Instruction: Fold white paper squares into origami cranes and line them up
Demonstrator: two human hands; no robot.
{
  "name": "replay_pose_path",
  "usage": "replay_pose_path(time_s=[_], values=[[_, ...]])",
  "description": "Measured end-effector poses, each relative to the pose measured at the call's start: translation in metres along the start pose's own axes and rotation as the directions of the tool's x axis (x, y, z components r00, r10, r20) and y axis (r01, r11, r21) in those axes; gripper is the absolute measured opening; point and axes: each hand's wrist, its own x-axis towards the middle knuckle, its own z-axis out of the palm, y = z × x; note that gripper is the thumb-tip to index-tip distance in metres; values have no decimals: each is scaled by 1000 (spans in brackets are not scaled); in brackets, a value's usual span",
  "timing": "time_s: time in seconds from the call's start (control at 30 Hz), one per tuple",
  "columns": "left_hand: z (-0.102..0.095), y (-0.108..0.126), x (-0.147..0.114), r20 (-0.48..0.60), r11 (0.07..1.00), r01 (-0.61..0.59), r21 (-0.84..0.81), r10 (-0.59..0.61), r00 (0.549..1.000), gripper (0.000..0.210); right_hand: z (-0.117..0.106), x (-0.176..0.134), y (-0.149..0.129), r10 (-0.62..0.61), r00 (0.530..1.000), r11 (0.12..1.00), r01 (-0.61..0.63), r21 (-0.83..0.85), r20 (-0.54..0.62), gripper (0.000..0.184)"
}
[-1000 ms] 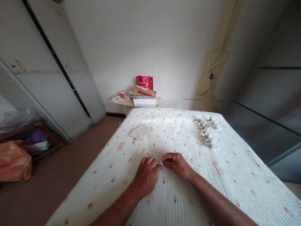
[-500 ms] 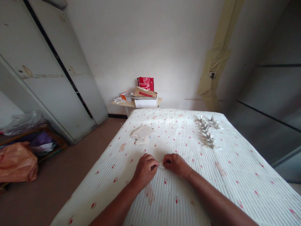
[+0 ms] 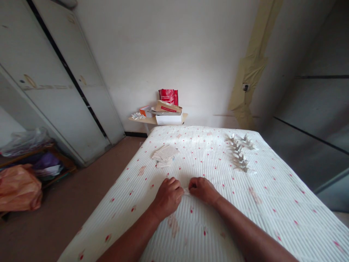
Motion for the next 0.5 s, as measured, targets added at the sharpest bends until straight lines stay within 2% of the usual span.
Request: replay_pose_path(time_s=[0.23,0.5], values=[[-11,6,-10,73,999,-13,44,10,997,12,1,0,-7,81,996,993,-84,-85,-32,15],[-11,11,-17,51,999,32,44,-34,998,19,-1,7,-8,132,991,983,-132,-127,-5,13]])
